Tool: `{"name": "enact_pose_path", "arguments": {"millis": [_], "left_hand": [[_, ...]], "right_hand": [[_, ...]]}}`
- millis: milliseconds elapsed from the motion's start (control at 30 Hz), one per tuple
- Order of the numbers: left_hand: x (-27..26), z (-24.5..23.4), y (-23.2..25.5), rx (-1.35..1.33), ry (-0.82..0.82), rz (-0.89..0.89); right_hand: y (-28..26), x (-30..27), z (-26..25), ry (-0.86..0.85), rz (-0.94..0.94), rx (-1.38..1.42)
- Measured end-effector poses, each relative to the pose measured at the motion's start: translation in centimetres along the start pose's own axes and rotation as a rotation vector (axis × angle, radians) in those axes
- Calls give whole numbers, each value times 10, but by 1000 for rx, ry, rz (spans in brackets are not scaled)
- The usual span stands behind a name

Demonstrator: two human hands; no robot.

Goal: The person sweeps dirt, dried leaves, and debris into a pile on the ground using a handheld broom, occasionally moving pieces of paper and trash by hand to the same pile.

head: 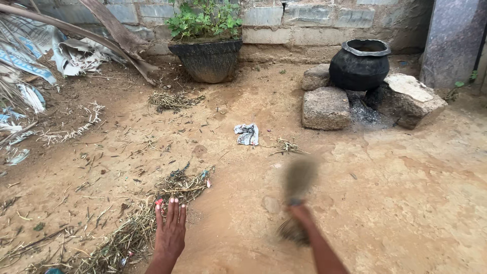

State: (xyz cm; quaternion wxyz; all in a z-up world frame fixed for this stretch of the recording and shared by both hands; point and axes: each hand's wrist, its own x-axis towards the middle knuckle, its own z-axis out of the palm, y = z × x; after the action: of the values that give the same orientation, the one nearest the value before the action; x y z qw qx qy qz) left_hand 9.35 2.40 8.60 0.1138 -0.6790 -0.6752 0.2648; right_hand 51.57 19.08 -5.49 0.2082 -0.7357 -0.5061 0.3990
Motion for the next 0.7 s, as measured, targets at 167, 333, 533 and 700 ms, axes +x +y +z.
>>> {"name": "enact_pose_path", "arguments": {"millis": [167, 333, 533, 700], "left_hand": [[5, -34, 9, 74, 80, 26], [2, -79, 21, 75, 178, 93], [5, -127, 24, 93, 141, 154], [8, -135, 24, 105, 190, 176]], "right_hand": [[-61, -65, 65, -443, -194, -107], [-105, -80, 37, -196, -100, 73], [-32, -9, 4, 362, 163, 237], [-4, -17, 32, 125, 222, 294]]}}
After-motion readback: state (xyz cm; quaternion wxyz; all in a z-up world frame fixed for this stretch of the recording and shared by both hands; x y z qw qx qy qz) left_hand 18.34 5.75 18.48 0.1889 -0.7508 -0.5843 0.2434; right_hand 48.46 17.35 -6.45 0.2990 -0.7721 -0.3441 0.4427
